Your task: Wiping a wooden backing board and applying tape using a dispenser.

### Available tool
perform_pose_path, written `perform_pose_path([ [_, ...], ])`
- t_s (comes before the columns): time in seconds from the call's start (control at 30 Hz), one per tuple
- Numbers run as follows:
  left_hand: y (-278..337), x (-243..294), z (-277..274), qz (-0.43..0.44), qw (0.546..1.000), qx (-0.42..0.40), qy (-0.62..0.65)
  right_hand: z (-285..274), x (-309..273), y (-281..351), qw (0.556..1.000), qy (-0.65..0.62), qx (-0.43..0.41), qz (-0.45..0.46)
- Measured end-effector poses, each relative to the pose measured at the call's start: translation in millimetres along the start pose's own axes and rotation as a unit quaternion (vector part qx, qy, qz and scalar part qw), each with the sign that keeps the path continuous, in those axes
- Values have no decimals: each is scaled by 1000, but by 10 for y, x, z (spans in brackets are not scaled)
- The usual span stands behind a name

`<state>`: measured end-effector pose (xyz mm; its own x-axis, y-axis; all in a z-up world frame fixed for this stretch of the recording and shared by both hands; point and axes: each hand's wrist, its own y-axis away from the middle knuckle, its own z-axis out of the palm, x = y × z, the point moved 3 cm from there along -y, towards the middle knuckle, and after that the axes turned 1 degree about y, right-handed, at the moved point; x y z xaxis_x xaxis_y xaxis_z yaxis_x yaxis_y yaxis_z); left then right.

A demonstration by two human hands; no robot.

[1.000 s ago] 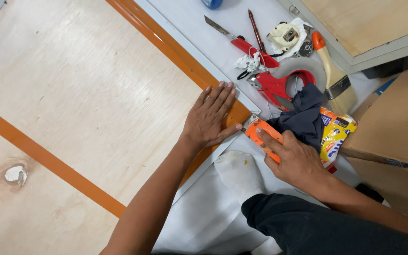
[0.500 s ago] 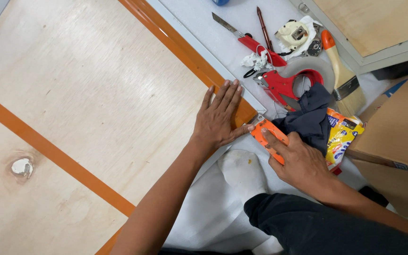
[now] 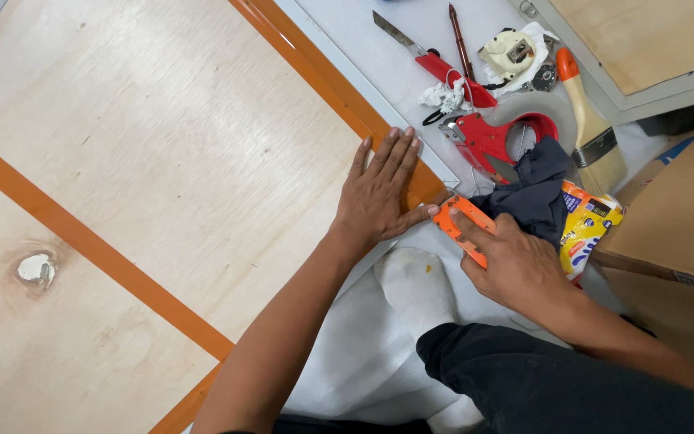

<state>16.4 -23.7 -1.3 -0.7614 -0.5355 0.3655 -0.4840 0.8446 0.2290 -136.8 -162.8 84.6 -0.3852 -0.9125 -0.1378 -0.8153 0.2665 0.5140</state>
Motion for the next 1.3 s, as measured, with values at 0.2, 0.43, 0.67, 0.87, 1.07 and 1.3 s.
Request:
perform_pose_path([
  [0.2, 3, -41, 75, 12, 1000, 11, 1, -66, -48, -35, 1000, 28, -11, 3],
  [0.43, 7, -48, 106, 18, 1000, 17, -18, -82, -59, -90, 1000, 13, -19, 13],
  [0.67, 25, -41, 72, 15, 1000, 9, -26, -148, -105, -147, 999, 23, -25, 19],
  [0.87, 21, -43, 87, 15, 1000, 15, -23, -211, -172, -194, 997, 30, -58, 36],
  [1.07, 19, -55, 90, 15, 999, 15, -25, -219, -200, -302, 994, 47, -87, 40],
  [1.3, 28, -55, 99, 17, 1000, 18, -18, -387, -369, -530, 988, 45, -148, 29],
])
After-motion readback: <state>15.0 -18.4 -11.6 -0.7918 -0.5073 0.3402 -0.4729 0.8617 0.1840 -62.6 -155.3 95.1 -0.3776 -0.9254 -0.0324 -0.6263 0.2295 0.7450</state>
